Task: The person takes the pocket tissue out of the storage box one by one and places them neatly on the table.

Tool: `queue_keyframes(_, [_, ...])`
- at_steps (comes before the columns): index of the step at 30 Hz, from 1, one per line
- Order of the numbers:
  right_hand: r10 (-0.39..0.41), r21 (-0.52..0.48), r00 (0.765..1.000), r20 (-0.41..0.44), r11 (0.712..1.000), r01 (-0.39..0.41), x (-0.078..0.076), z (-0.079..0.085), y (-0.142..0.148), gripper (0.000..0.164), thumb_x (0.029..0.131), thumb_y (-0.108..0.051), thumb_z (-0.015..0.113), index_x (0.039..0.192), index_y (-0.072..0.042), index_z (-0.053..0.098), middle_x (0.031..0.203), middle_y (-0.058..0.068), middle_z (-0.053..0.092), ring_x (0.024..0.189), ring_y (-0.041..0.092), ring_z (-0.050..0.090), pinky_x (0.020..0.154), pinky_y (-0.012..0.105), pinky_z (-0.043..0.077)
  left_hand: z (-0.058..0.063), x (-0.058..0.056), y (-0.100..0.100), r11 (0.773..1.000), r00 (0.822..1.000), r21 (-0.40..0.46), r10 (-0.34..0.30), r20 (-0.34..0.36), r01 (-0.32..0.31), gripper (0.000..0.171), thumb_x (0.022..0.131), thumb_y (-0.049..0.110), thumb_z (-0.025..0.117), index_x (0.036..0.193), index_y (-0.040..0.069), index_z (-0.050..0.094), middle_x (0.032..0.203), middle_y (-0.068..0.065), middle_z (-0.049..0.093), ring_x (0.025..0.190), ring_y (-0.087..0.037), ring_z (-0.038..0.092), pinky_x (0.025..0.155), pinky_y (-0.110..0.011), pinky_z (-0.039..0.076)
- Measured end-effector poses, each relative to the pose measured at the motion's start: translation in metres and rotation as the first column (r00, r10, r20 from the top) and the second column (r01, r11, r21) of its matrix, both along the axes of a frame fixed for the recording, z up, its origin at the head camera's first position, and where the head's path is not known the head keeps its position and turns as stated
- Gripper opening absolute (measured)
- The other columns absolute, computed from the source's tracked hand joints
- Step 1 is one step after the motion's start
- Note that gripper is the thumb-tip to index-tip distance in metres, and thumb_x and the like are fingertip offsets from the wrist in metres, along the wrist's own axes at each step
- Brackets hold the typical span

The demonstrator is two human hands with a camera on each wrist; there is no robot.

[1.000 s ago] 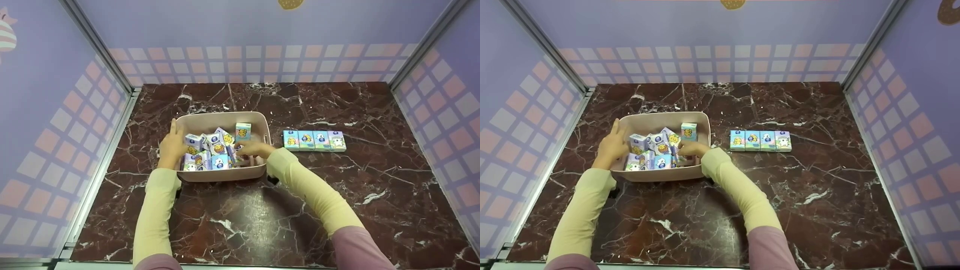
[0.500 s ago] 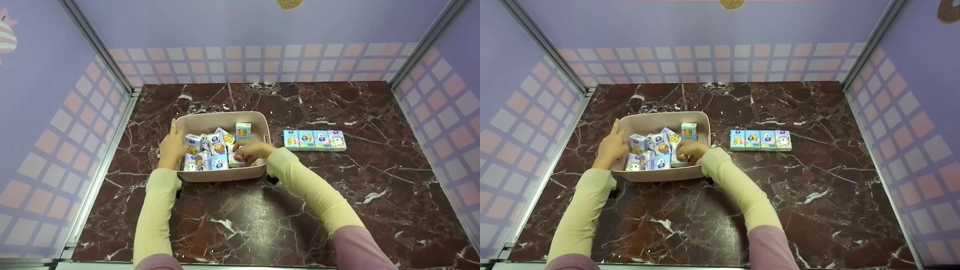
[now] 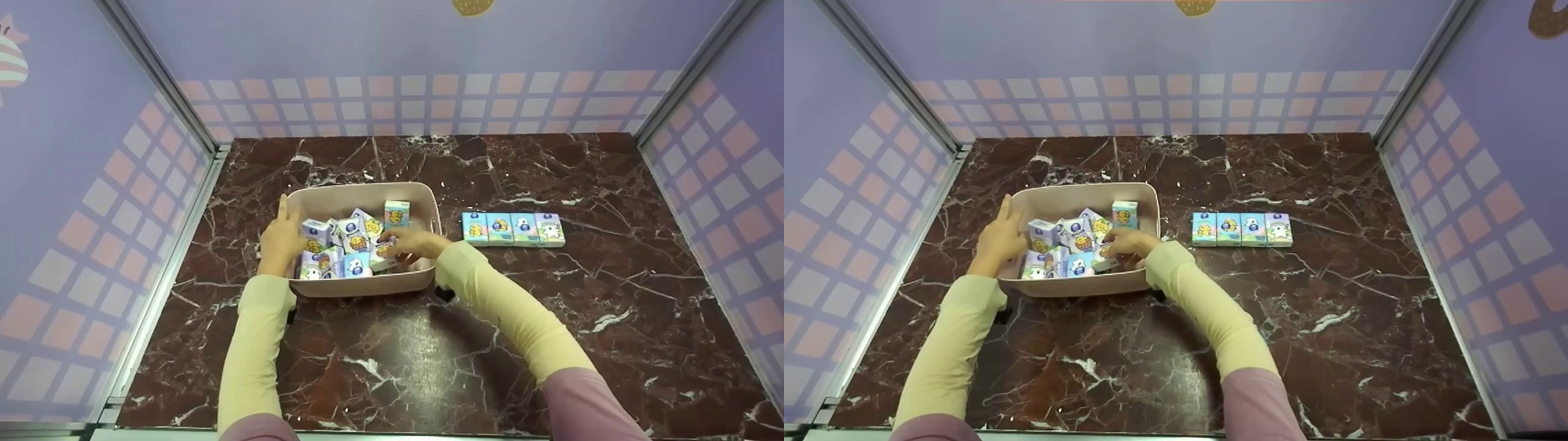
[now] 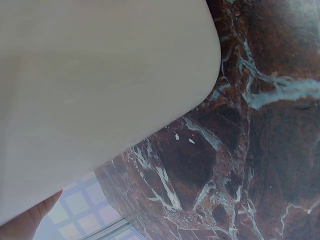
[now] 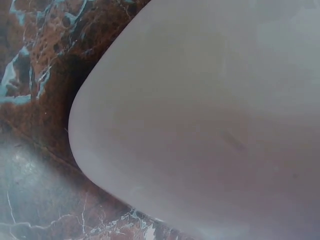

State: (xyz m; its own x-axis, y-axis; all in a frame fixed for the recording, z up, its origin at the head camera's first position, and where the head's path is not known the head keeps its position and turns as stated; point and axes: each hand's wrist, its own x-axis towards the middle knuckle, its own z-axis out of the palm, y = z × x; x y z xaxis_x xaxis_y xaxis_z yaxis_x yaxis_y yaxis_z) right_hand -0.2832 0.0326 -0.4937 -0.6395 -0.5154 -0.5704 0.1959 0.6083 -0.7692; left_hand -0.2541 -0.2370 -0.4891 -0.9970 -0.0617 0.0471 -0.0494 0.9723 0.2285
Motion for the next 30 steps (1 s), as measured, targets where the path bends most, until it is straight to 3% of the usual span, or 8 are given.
queue_keyframes(5, [-0.066, 0.01, 0.994, -0.084, 0.998, 0.068, 0.0, 0.0, -0.001, 0.041, 0.079, -0.009, 0.061, 0.117, -0.008, 0.047, 0.079, 0.002, 0.048, 0.063, 0.012, 0.053, 0.081, 0.043, 0.047, 0.0, -0.001, 0.0, 1.0, 1.0, -0.002, -0.002, 0.002, 0.002, 0.059, 0.077, 0.012, 0.049, 0.134, 0.004, 0.035, 0.148, -0.014, 0.009, 0.088, -0.043, 0.054, 0.071, -0.054, 0.045])
queue_keyframes(11, [-0.116, -0.018, 0.99, -0.077, 0.993, 0.115, 0.0, 0.0, -0.002, 0.047, 0.074, 0.006, 0.055, 0.117, -0.009, 0.046, 0.085, 0.006, 0.048, 0.055, 0.012, 0.051, 0.069, 0.039, 0.052, -0.001, -0.001, -0.001, 1.0, 1.0, -0.009, 0.001, 0.0, -0.001, 0.063, 0.075, 0.012, 0.052, 0.135, 0.004, 0.034, 0.148, -0.015, 0.01, 0.086, -0.043, 0.054, 0.071, -0.053, 0.045])
queue_keyframes(20, [-0.183, -0.149, 0.981, -0.062, 0.974, 0.172, 0.001, 0.003, 0.0, 0.069, 0.071, 0.011, 0.051, 0.132, -0.019, 0.04, 0.104, 0.013, 0.047, 0.061, 0.014, 0.054, 0.071, 0.049, 0.05, -0.001, 0.0, -0.001, 1.0, 1.0, -0.008, 0.008, 0.0, -0.008, 0.061, 0.075, 0.013, 0.051, 0.134, 0.006, 0.036, 0.148, -0.013, 0.01, 0.083, -0.041, 0.055, 0.069, -0.052, 0.046])
queue_keyframes(24, [-0.198, -0.224, 0.979, -0.05, 0.957, 0.182, 0.001, 0.007, 0.003, 0.07, 0.072, 0.011, 0.05, 0.133, -0.02, 0.037, 0.105, 0.011, 0.047, 0.061, 0.014, 0.055, 0.065, 0.045, 0.052, 0.0, -0.001, 0.0, 1.0, 1.0, -0.008, 0.007, 0.001, -0.007, 0.059, 0.077, 0.012, 0.049, 0.134, 0.007, 0.037, 0.149, -0.013, 0.009, 0.083, -0.041, 0.055, 0.069, -0.053, 0.045])
queue_keyframes(30, [-0.268, -0.32, 0.963, -0.023, 0.915, 0.247, -0.002, 0.017, 0.01, 0.069, 0.074, 0.01, 0.049, 0.133, -0.023, 0.035, 0.092, 0.011, 0.045, 0.062, 0.014, 0.054, 0.053, 0.032, 0.049, -0.001, 0.0, 0.0, 1.0, 1.0, -0.002, 0.009, -0.006, -0.009, 0.056, 0.078, 0.012, 0.047, 0.133, 0.005, 0.037, 0.149, -0.013, 0.009, 0.084, -0.042, 0.055, 0.069, -0.054, 0.045])
